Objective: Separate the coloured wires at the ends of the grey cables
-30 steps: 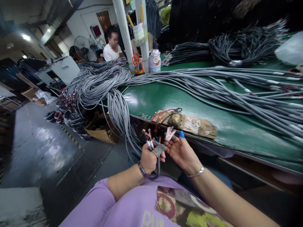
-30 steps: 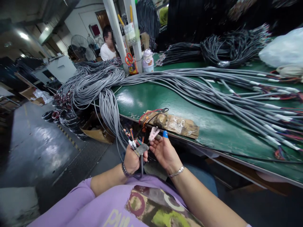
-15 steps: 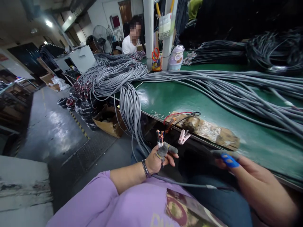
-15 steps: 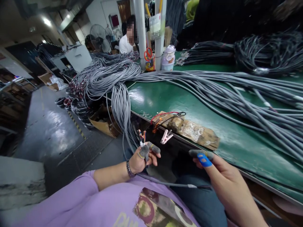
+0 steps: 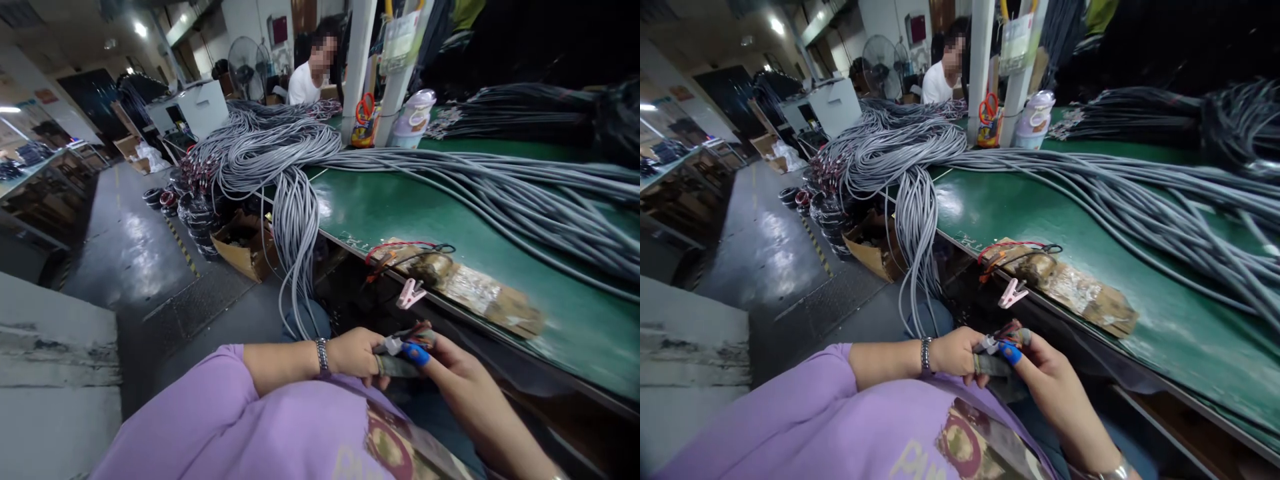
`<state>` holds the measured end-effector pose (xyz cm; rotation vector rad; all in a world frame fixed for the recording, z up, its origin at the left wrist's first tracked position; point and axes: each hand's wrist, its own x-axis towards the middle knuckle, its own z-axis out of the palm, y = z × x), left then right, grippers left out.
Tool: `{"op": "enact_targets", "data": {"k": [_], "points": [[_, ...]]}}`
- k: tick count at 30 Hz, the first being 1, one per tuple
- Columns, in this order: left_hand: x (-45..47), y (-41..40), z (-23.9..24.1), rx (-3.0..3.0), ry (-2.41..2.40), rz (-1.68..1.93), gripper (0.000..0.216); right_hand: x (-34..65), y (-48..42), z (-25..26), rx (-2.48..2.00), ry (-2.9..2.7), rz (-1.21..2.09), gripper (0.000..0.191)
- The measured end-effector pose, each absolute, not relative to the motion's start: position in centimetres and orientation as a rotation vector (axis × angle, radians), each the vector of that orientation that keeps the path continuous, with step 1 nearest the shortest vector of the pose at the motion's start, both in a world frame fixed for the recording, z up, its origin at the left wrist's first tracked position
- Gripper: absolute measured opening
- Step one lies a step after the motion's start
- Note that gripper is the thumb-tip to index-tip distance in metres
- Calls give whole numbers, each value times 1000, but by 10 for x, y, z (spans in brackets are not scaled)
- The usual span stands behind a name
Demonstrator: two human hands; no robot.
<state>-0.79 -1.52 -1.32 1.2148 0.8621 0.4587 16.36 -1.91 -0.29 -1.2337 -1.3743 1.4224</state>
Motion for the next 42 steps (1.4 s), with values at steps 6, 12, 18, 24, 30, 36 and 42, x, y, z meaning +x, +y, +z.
{"op": "enact_targets", "data": {"k": [6,12,18,24,30,36,42], "points": [[-15,-17,-13,1110,941,651,55,152,-15,-7,-1191,-1199,1490,32],[-18,-14,-14,1139,951,667,50,144,-14,-3,-1156,-1135,1521,31],[-20,-13,-14,1140,1014,710,46,146,-5,-2,-1174,-1148,1459,23],[-20,-7,-15,1105,1023,664,47,142,4,-6,-1159,-1145,1606,19],[-21,-7,-14,1114,1093,752,41,138,0,-13,-1186,-1027,1564,28],[-17,-7,-20,1000,1154,895,41,138,-8,-14,-1200,-1046,1477,33],[-16,-5,-18,859,1152,1013,38,132,-16,-14,-1161,-1145,1490,34]]}}
